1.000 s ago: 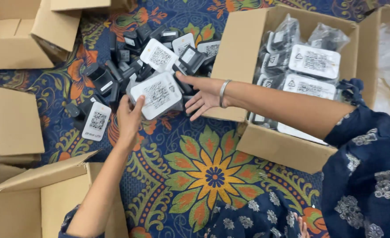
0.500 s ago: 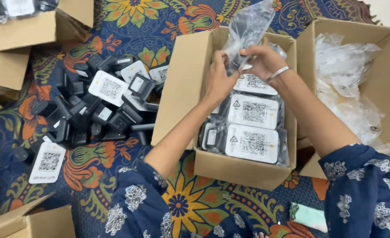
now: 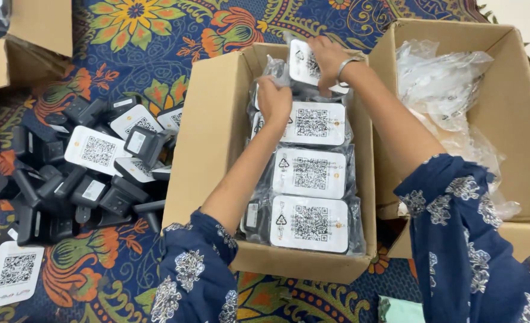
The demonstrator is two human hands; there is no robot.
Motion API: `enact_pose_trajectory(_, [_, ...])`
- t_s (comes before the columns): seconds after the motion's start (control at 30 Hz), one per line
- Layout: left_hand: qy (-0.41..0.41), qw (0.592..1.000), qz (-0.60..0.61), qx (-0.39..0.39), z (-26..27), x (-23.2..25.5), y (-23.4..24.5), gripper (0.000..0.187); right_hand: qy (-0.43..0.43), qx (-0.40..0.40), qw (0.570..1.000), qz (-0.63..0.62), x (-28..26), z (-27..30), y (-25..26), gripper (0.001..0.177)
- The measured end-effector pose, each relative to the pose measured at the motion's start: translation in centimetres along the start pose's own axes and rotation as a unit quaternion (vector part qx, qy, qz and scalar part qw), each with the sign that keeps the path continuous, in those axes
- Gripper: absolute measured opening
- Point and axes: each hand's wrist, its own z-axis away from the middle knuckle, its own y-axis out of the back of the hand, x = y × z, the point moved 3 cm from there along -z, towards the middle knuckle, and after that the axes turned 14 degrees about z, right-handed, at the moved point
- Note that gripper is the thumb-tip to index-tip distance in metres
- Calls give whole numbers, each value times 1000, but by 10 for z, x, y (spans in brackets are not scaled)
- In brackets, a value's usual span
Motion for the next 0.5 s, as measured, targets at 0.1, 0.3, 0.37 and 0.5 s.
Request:
enact_pose_trajectory(0.1, [-157, 988, -7, -6, 24, 55, 30, 40, -26, -68, 997, 11, -18, 2, 1, 135])
enact_pose_trajectory(0.3, [-175, 957, -177, -151, 43, 54, 7, 29, -66, -40, 997, 13, -21, 0, -17, 130])
enact_pose_trajectory(0.37, [-209, 952, -182, -132, 51, 65, -4, 34, 32, 92, 993, -69, 11, 8, -30, 122])
enact_pose_trajectory(0.5, [-281, 938, -136, -152, 74, 105, -16, 43, -228, 355, 810, -407, 89, 70, -15, 47])
